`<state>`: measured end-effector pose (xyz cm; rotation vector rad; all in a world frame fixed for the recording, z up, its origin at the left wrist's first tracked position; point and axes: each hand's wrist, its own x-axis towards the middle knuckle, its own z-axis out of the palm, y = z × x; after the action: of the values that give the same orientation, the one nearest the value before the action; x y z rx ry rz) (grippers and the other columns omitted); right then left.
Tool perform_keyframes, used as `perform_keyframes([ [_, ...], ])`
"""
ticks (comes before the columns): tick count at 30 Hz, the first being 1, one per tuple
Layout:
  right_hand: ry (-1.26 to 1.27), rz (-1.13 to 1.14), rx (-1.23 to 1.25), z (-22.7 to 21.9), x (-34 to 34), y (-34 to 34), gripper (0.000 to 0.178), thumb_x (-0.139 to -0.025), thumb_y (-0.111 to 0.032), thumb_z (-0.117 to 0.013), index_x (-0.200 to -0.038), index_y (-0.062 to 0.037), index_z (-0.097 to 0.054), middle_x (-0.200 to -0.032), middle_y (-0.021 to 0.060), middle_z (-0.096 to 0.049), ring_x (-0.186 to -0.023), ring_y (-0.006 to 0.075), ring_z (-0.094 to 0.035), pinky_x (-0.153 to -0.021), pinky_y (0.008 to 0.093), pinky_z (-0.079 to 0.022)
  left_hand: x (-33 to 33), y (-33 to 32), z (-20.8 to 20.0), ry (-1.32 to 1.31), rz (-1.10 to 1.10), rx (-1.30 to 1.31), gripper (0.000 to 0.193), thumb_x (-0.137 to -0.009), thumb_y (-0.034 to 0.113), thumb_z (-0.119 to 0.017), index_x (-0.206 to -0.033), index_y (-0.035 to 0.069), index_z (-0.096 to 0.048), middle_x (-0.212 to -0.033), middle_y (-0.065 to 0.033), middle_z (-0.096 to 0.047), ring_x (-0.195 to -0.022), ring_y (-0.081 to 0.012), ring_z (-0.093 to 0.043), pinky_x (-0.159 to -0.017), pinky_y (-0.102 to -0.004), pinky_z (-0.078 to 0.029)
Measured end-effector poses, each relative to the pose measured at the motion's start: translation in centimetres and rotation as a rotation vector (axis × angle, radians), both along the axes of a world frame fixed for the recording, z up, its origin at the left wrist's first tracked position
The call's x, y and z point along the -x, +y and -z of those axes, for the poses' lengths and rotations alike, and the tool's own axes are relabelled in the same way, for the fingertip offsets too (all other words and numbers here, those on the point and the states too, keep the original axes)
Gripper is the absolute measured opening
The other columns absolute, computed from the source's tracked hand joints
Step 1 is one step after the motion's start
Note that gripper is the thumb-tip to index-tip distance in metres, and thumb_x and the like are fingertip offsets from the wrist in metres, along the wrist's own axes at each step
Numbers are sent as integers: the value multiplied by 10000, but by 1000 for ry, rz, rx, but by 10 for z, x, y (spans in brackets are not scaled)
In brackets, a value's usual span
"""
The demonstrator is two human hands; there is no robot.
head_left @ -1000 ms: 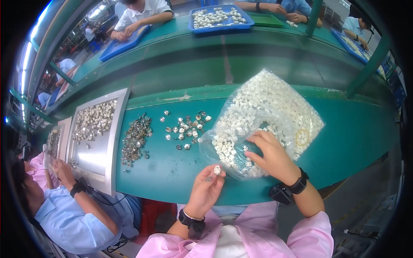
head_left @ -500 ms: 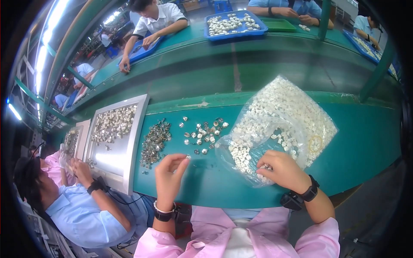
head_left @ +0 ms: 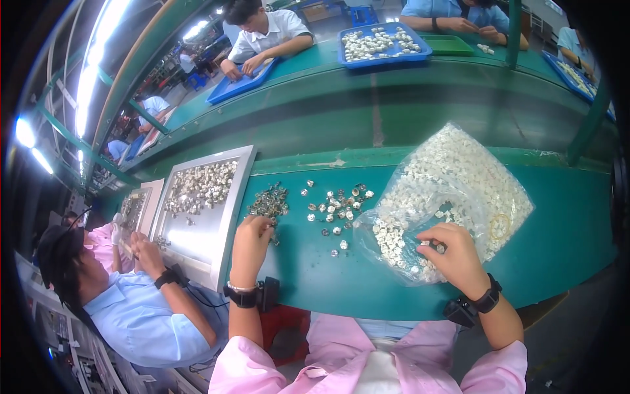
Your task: The person picks up a metal base and a white plastic component by hand, fits them together, and places the assembled unit onto the green table. They repeat this process, occasionally reaching into a plastic bag to retrieve more components.
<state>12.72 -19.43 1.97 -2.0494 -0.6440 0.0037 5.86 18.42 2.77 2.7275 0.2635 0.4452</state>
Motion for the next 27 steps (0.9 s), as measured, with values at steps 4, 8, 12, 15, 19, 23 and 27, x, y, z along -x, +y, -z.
perform_keyframes([
  [4,20,-6,-6,-1,-1,0,153,-716,-54,-704,-862,-14,-679,-773,100,-636,-671,205,-569,-607,304,-454,-10,11,4,9,97,1,158,-752,7,-668,-909,-5,-658,-760,-124,-573,-669,-238,-593,-619,-328,-479],
  [8,19,-27,41,-1,-2,0,151,-718,-42,-699,-865,-12,-675,-776,98,-632,-671,200,-572,-603,295,-458,-13,8,8,-21,37,-27,153,-750,-4,-663,-903,4,-653,-770,-129,-564,-684,-247,-586,-631,-340,-469],
  [12,79,-27,-10,0,0,1,161,-718,-12,-688,-878,-12,-672,-800,98,-631,-672,191,-574,-588,289,-456,-15,6,10,-59,95,-112,153,-752,-13,-655,-903,-1,-637,-799,-133,-559,-709,-251,-582,-638,-335,-462],
  [15,46,-22,-71,1,1,2,165,-722,12,-676,-885,-7,-666,-820,99,-629,-695,190,-586,-586,283,-459,-12,14,14,-39,137,-176,163,-751,-25,-650,-910,-5,-619,-811,-133,-544,-717,-264,-575,-635,-329,-458],
  [19,39,-40,-135,-1,1,2,160,-732,42,-662,-885,-3,-661,-875,100,-624,-738,183,-605,-607,268,-477,-4,-8,-7,-138,182,-23,149,-766,-47,-637,-907,-10,-606,-831,-96,-565,-717,-216,-580,-631,-322,-458],
  [23,74,-106,-198,-3,5,0,143,-752,51,-658,-887,2,-657,-943,100,-614,-787,170,-616,-649,253,-498,14,-59,-11,-171,86,420,117,-797,-58,-620,-904,-19,-594,-879,-65,-586,-743,-161,-577,-635,-293,-465],
  [27,202,-205,-331,-6,10,4,142,-766,42,-668,-903,6,-652,-993,104,-603,-816,157,-616,-679,247,-510,37,-125,12,-159,183,976,123,-834,-56,-595,-950,-17,-586,-931,-65,-594,-783,-128,-570,-671,-269,-482],
])
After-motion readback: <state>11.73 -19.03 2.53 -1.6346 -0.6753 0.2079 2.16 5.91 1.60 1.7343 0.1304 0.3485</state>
